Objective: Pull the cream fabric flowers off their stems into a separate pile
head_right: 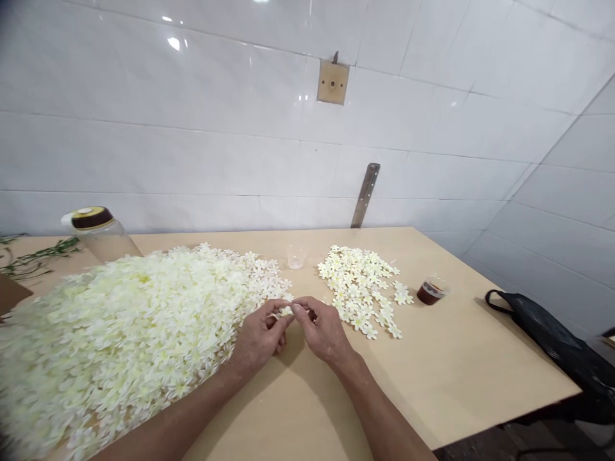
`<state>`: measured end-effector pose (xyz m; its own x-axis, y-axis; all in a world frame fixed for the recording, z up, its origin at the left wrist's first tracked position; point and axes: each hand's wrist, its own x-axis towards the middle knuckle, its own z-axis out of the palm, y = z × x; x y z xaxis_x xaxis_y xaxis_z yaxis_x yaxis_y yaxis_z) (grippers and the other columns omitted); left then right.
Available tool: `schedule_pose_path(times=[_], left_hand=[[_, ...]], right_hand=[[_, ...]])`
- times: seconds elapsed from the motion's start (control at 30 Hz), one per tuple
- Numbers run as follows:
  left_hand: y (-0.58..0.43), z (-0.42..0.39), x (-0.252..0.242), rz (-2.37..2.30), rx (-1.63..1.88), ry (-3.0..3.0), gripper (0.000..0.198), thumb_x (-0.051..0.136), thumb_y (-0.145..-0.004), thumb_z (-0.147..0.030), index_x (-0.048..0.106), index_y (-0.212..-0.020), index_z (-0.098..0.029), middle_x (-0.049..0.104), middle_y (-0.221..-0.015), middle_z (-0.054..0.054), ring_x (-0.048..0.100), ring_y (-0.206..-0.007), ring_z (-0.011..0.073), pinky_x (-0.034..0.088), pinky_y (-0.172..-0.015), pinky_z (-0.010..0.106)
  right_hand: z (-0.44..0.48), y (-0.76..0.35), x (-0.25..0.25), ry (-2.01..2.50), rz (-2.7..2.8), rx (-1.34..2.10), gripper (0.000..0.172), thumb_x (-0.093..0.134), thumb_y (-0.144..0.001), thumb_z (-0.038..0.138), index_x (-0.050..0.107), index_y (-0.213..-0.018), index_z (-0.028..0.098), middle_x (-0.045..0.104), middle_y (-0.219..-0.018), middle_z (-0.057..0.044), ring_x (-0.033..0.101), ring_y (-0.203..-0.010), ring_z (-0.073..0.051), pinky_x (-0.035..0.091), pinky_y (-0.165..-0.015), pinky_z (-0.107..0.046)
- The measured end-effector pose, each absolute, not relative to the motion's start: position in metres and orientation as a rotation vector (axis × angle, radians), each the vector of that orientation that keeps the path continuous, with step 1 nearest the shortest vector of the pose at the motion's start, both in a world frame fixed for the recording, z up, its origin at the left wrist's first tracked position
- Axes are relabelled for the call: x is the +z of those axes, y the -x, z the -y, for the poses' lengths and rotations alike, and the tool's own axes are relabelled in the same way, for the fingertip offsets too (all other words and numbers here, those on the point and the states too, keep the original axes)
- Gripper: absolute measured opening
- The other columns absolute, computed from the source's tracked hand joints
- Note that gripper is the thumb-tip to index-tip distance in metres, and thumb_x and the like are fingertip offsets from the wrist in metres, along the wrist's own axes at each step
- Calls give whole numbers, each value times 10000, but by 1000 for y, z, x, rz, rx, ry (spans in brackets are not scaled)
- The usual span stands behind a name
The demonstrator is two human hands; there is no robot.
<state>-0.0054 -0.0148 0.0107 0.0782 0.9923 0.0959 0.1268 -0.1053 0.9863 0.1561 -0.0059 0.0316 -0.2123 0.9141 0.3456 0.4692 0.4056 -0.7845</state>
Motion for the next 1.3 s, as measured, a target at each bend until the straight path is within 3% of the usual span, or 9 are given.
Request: schedule_pose_path(times=[0.13,0.3,0.5,0.6,0.73,0.9,1.03,1.3], left_hand=[[5,18,13,-1172,1137,-1534,223,582,-854,-333,592,-1045,-217,550,-534,-63,523,-411,108,399,-437,207],[4,19,12,-1138,1150,-1509,193,596,-849,-333,559,-999,-218,539,-559,-64,548,-453,105,412,-460,197],[2,12,5,-1092,1214,-1311,369,700,-758,-330,526,-1056,-200,627,-760,-17,615,-534,120,497,-479,224],[3,8,8,-1034,1152,-1235,378,678,-797,-412,565,-1048,-153,631,-661,-8,609,-507,133,517,-502,253],[6,9,15,-1010,1137,-1222,341,654,-818,-467,637,-863,-129,622,-568,3,570,-461,120,498,-497,245],[7,11,17,-1033,1138,-1219,331,658,-812,-475,626,-781,-148,615,-538,-5,545,-439,108,457,-468,221],[4,14,17,-1026,1111,-1212,350,635,-816,-496,572,-715,-166,605,-532,-6,538,-431,107,444,-463,219],[-4,20,10,-1024,1013,-1210,290,593,-826,-467,538,-749,-193,533,-457,-36,441,-354,106,357,-374,213]], right_hand=[[3,-157,26,1157,1803,953,284,575,-899,420,713,-990,189,696,-741,-23,584,-593,-140,446,-526,-237],[-3,-160,22,1229,1587,1256,357,637,-836,507,698,-913,164,569,-569,20,424,-420,-86,342,-372,-202],[-5,-161,24,1243,1473,1271,353,665,-800,521,664,-775,169,480,-509,58,374,-403,-68,322,-378,-194],[-5,-161,25,1244,1427,1220,348,666,-798,521,658,-770,174,451,-494,66,366,-403,-72,320,-381,-200],[-1,-159,30,1184,1446,1209,334,649,-817,511,659,-769,180,428,-476,73,350,-394,-74,310,-384,-207],[4,-158,33,1205,1633,1005,278,602,-875,436,679,-788,184,533,-545,40,451,-455,-91,369,-432,-207],[3,-175,43,1275,1729,742,252,578,-901,410,687,-980,198,649,-675,-5,553,-529,-125,438,-468,-226],[-18,-210,117,1415,1808,209,199,588,-902,400,694,-936,235,717,-844,-41,618,-616,-158,497,-529,-266]])
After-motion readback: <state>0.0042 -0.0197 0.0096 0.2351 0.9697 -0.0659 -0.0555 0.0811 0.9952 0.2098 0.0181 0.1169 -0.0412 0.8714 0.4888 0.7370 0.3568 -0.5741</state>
